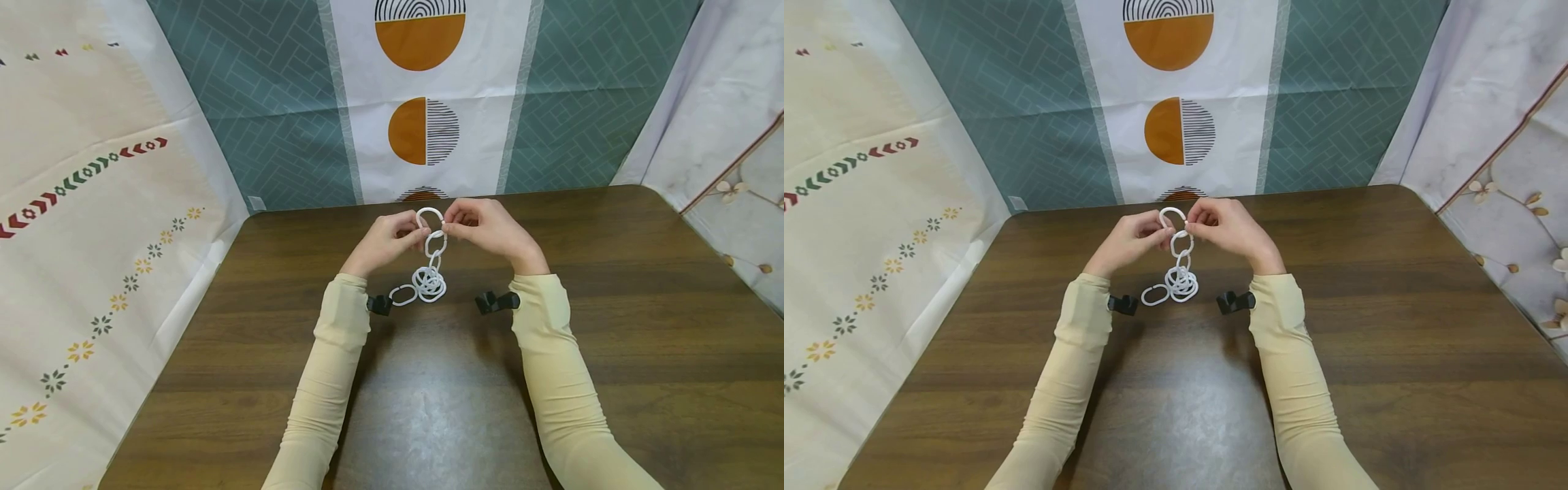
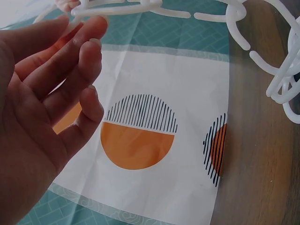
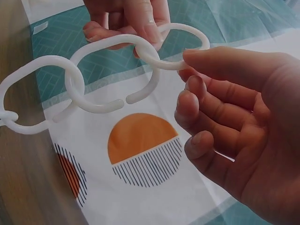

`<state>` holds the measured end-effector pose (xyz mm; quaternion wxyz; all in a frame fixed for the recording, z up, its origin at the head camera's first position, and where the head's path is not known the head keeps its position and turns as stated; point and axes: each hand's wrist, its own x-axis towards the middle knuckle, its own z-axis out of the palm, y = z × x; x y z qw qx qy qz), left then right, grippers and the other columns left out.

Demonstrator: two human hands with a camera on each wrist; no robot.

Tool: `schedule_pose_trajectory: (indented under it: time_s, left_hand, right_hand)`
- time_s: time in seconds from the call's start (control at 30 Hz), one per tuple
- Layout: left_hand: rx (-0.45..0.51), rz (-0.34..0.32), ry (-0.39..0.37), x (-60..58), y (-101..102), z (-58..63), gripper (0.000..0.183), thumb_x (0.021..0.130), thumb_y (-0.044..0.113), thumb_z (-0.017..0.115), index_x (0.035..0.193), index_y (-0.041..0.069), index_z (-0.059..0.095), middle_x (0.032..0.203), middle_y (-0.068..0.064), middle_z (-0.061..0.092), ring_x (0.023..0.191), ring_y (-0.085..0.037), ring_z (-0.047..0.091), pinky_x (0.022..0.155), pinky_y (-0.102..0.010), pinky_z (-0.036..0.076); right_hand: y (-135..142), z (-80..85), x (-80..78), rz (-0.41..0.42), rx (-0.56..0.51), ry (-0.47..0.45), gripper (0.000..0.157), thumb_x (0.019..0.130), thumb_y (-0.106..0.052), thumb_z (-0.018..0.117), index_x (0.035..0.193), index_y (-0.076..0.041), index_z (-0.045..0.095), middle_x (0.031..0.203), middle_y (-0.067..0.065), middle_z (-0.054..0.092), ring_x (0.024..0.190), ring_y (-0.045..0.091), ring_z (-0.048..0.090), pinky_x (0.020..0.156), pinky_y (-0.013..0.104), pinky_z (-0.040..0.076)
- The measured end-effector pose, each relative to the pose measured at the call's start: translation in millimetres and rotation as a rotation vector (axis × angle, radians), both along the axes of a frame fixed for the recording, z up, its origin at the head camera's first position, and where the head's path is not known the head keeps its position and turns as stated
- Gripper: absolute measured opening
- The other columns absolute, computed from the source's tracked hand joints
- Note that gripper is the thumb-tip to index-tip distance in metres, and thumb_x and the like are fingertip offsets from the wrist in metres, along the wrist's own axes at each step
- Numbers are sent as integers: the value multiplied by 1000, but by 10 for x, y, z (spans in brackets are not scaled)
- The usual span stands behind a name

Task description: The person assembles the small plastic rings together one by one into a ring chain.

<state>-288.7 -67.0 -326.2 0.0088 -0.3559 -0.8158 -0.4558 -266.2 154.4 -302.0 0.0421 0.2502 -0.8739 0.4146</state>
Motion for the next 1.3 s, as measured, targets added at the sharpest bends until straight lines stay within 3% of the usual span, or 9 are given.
schedule_pose_trajectory:
  time_s: [0.17, 0.33, 0.53, 0.77, 0.87, 1.0, 1.13, 1.2, 1.3]
  left_hand:
    - [-3, 11, 12, 1, -1, -3, 13, 96, 19, 61, 91, 8, 63, 75, -14, 67, 68, -18, 59, 66, -27, 48]
    - [6, 37, 17, -12, -25, -1, 15, 97, 22, 60, 94, 8, 65, 74, -7, 67, 71, -25, 61, 66, -28, 49]
    - [12, 52, 23, -22, -44, 8, 16, 96, 21, 61, 94, 6, 66, 75, -8, 68, 68, -13, 61, 65, -27, 49]
    - [38, 138, 27, -36, -67, 1, 17, 94, 21, 64, 92, 5, 67, 74, -12, 70, 68, -17, 62, 64, -25, 44]
    - [46, 183, 22, -46, -84, -7, 18, 94, 21, 64, 93, 4, 67, 75, -13, 70, 72, -24, 64, 65, -25, 43]
    - [66, 216, 21, -54, -97, -7, 18, 95, 21, 63, 93, 4, 67, 75, -13, 71, 75, -32, 64, 66, -26, 45]
    - [63, 252, 43, -58, -99, 13, 19, 95, 22, 62, 95, 4, 67, 77, -15, 72, 71, -26, 63, 66, -25, 45]
    - [60, 270, 50, -61, -103, 19, 20, 95, 22, 62, 95, 3, 67, 77, -16, 72, 68, -22, 62, 65, -25, 45]
    - [52, 282, 46, -63, -109, 20, 20, 95, 21, 62, 96, 2, 67, 78, -17, 72, 67, -16, 61, 65, -26, 45]
  right_hand:
    - [13, 8, 2, -14, -6, 2, 12, 91, -17, 66, 92, -5, 65, 80, 9, 63, 70, 16, 59, 66, 21, 46]
    - [34, -11, -20, -15, 19, -1, 11, 91, -15, 66, 92, -5, 66, 80, 9, 64, 69, 13, 58, 66, 21, 46]
    - [33, -22, -32, -12, 46, 1, 10, 91, -15, 66, 93, -6, 65, 79, 8, 63, 68, 12, 57, 64, 22, 45]
    - [-6, -28, -25, 1, 32, -12, 10, 92, -15, 65, 93, -6, 61, 77, 12, 63, 64, 16, 59, 59, 23, 45]
    - [-59, -42, -13, 90, 66, -28, 9, 92, -15, 66, 93, -6, 62, 77, 10, 65, 63, 15, 59, 61, 24, 47]
    - [-183, -78, 3, 300, 198, -81, 7, 93, -16, 64, 94, -8, 64, 75, 5, 65, 63, 14, 58, 61, 25, 47]
    - [-359, -171, 1, 496, 358, -199, 12, 93, -15, 62, 100, -5, 63, 73, 7, 65, 68, 24, 61, 63, 24, 45]
    - [-457, -240, -9, 539, 427, -268, 19, 92, -14, 62, 106, -2, 61, 73, 11, 66, 70, 30, 63, 64, 24, 46]
    - [-593, -367, -31, 528, 514, -360, 28, 91, -13, 63, 114, 1, 57, 71, 10, 66, 68, 28, 65, 64, 21, 46]
